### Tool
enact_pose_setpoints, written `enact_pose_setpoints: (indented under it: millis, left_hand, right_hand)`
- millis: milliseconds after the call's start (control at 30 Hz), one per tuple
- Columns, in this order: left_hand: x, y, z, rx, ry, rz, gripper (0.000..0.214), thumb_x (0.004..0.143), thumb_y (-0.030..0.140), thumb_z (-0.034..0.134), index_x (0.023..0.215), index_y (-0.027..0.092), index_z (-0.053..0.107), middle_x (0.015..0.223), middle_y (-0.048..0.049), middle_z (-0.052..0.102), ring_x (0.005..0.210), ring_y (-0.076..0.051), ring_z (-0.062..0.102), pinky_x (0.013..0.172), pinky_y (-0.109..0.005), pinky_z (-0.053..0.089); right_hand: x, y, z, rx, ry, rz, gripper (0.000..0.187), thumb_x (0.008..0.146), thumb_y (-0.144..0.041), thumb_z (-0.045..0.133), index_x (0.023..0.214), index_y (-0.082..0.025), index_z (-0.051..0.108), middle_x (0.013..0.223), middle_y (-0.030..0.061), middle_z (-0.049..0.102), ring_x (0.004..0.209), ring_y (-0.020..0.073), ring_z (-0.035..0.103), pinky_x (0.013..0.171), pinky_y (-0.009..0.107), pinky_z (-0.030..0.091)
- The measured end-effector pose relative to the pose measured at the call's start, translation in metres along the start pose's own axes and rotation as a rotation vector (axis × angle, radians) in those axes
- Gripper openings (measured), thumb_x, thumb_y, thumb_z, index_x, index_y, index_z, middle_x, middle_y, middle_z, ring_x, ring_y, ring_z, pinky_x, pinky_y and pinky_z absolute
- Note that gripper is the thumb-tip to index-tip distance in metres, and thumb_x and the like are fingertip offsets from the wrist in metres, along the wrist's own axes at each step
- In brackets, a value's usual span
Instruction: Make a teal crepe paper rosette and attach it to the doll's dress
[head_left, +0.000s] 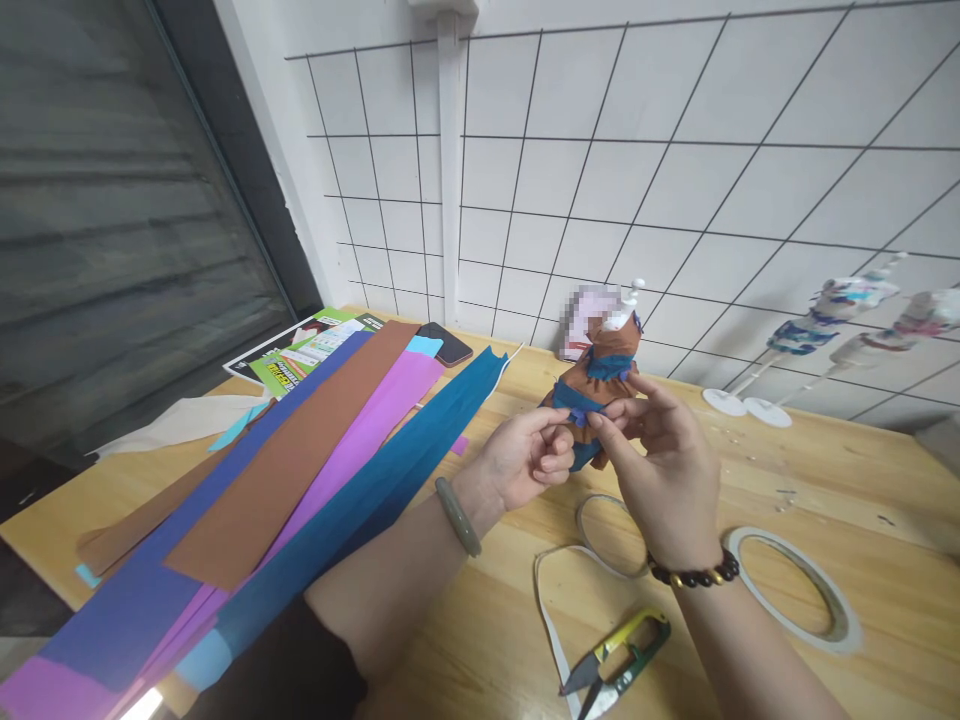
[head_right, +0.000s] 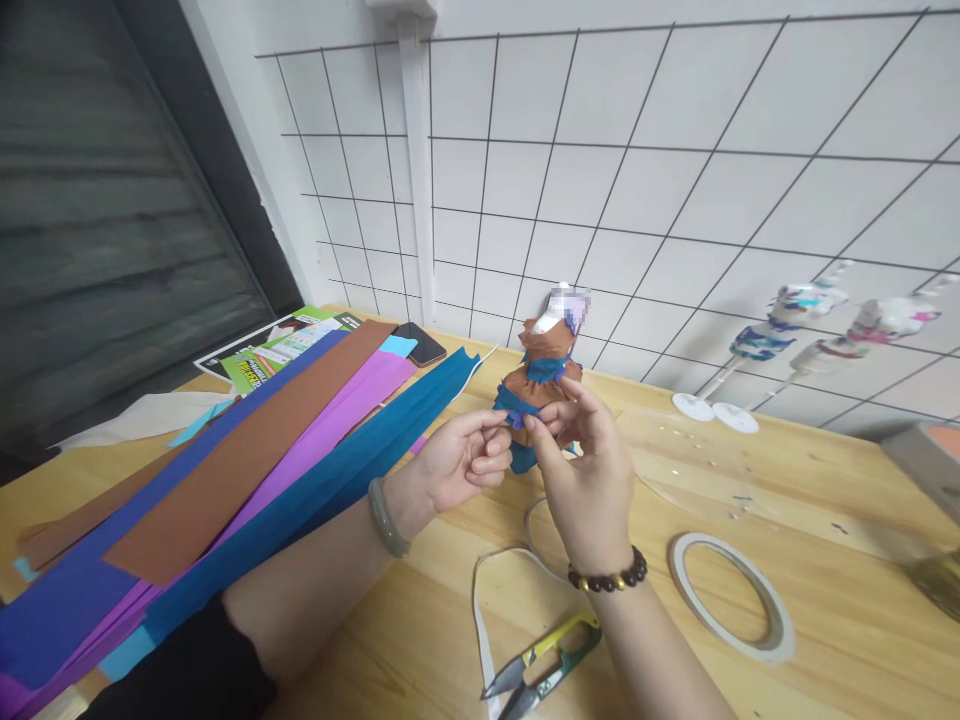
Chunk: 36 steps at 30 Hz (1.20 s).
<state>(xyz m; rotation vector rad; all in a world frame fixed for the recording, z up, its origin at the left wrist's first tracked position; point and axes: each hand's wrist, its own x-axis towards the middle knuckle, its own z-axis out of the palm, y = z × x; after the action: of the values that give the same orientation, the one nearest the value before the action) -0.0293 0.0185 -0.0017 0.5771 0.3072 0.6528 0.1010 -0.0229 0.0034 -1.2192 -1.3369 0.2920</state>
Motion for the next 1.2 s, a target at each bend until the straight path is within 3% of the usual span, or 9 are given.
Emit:
enact_pose_setpoints:
  millis: [200, 400, 667, 867, 1033, 1200]
  left_hand:
    - [-0.001, -0.001, 0.001, -0.016, -0.018, 0.023, 0.019, 0.080, 0.022, 0.049, 0.063, 0.014, 0.045, 0.050, 0.0052, 0.040, 0.037, -0.002, 0.031, 0.034, -0.015, 0.017]
    - [0.000, -0.001, 0.000, -0.029, 0.004, 0.006, 0.023, 0.082, 0.022, 0.047, 0.060, 0.015, 0.042, 0.048, 0.0049, 0.039, 0.037, -0.003, 0.031, 0.034, -0.015, 0.016]
    - [0.001, -0.002, -0.002, -0.005, -0.029, -0.006, 0.024, 0.080, 0.024, 0.048, 0.059, 0.014, 0.044, 0.045, 0.0056, 0.037, 0.035, -0.003, 0.030, 0.034, -0.015, 0.017]
    - [0.001, -0.003, -0.002, -0.033, -0.001, 0.018, 0.020, 0.077, 0.023, 0.051, 0.061, 0.015, 0.043, 0.049, 0.0057, 0.039, 0.037, -0.002, 0.033, 0.034, -0.015, 0.018]
    - [0.001, -0.004, -0.004, -0.082, 0.001, 0.035, 0.019, 0.077, 0.020, 0.052, 0.062, 0.015, 0.040, 0.051, 0.0059, 0.040, 0.037, -0.002, 0.032, 0.034, -0.014, 0.016]
    - [0.000, -0.006, -0.005, -0.075, 0.012, 0.045, 0.017, 0.073, 0.018, 0.053, 0.064, 0.016, 0.039, 0.052, 0.0065, 0.040, 0.037, -0.002, 0.032, 0.034, -0.014, 0.016]
  right_hand:
    - [0.000, -0.001, -0.001, 0.013, 0.008, 0.005, 0.046, 0.074, -0.026, 0.064, 0.117, -0.024, 0.050, 0.078, 0.0001, 0.056, 0.067, 0.0142, 0.055, 0.058, 0.031, 0.050]
    - [0.003, -0.004, -0.003, 0.182, 0.062, 0.061, 0.041, 0.074, -0.030, 0.064, 0.112, -0.023, 0.052, 0.077, 0.0002, 0.055, 0.062, 0.0135, 0.053, 0.048, 0.026, 0.048]
    - [0.003, 0.007, 0.003, -0.034, 0.067, 0.013, 0.056, 0.068, -0.028, 0.070, 0.120, -0.025, 0.048, 0.075, -0.0025, 0.045, 0.062, 0.0121, 0.046, 0.051, 0.026, 0.045]
    - [0.003, 0.007, 0.004, 0.038, 0.058, 0.045, 0.060, 0.068, -0.028, 0.070, 0.123, -0.027, 0.044, 0.076, -0.0033, 0.041, 0.059, 0.0113, 0.042, 0.049, 0.025, 0.042]
    - [0.005, -0.001, -0.003, 0.103, 0.202, 0.032, 0.043, 0.073, -0.029, 0.065, 0.114, -0.023, 0.052, 0.073, -0.0036, 0.044, 0.063, 0.0109, 0.045, 0.058, 0.025, 0.041]
    - [0.011, 0.015, -0.018, 0.153, 0.321, 0.145, 0.036, 0.078, -0.037, 0.059, 0.110, -0.022, 0.056, 0.077, -0.0013, 0.047, 0.061, 0.0113, 0.046, 0.058, 0.028, 0.040]
